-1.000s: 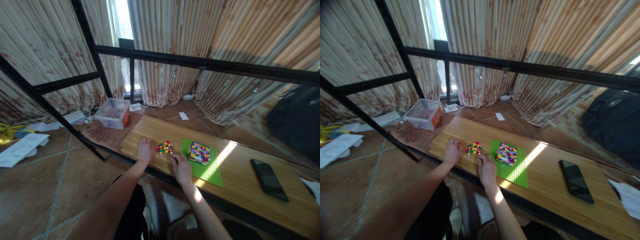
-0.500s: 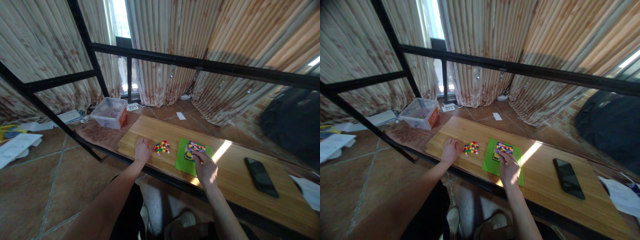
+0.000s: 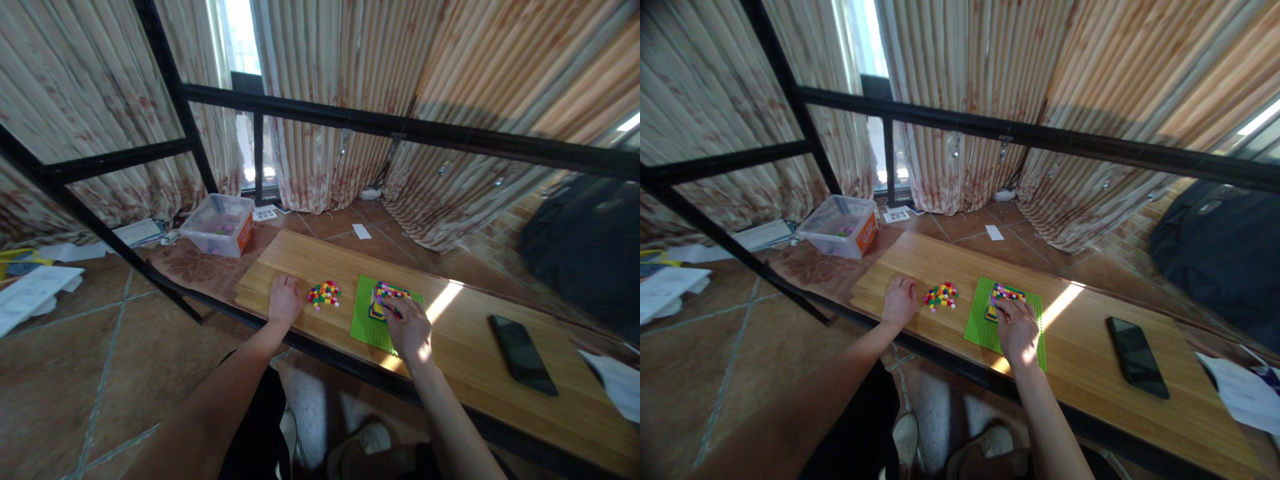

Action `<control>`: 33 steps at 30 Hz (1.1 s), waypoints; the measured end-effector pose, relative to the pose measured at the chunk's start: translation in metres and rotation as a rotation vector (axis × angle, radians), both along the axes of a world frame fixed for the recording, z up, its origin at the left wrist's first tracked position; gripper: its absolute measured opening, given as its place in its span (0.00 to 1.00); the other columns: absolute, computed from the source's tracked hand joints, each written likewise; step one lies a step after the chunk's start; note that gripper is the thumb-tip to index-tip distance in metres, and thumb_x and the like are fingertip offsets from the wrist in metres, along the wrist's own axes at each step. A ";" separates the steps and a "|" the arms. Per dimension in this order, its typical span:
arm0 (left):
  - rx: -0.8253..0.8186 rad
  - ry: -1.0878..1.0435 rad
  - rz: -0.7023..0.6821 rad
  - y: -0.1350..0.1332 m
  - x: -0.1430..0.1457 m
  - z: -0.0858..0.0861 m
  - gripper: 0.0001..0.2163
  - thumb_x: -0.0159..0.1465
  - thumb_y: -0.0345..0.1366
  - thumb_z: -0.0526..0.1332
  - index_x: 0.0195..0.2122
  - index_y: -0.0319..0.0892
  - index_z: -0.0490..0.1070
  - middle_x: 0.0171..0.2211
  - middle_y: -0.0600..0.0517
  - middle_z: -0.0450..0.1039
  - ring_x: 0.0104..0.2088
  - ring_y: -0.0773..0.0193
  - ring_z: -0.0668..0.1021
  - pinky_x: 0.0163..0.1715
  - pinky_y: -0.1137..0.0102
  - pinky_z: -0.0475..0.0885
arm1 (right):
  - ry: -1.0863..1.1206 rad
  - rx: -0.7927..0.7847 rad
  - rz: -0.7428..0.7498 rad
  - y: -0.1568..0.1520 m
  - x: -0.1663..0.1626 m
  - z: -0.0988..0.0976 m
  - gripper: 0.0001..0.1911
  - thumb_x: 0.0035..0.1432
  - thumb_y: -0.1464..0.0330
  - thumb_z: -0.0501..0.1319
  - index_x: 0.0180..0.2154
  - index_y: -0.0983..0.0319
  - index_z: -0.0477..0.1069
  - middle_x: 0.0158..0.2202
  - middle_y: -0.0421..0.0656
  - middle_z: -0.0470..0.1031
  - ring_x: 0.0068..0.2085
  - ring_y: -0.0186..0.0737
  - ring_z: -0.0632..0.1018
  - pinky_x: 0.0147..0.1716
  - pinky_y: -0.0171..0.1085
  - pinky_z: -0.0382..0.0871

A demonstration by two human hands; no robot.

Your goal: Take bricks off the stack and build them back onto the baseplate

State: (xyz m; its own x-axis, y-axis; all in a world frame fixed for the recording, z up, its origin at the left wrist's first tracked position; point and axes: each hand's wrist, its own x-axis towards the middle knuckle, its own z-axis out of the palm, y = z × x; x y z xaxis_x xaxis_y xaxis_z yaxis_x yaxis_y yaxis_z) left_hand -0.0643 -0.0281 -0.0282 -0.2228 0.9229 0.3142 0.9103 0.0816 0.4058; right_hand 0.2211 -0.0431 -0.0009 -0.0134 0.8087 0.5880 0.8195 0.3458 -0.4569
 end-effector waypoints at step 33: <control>0.001 0.019 0.000 0.001 0.000 -0.001 0.09 0.62 0.28 0.53 0.40 0.42 0.71 0.41 0.44 0.72 0.45 0.54 0.73 0.48 0.62 0.68 | 0.016 0.108 0.001 -0.005 0.002 -0.015 0.14 0.60 0.62 0.56 0.32 0.57 0.79 0.37 0.45 0.77 0.41 0.42 0.73 0.44 0.46 0.70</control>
State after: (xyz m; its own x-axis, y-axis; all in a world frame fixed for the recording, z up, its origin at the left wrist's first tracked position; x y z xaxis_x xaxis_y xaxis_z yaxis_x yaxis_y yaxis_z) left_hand -0.0639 -0.0274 -0.0291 -0.2172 0.9223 0.3195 0.9177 0.0815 0.3888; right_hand 0.2233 -0.0480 -0.0163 -0.0038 0.7405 0.6721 0.8123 0.3942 -0.4298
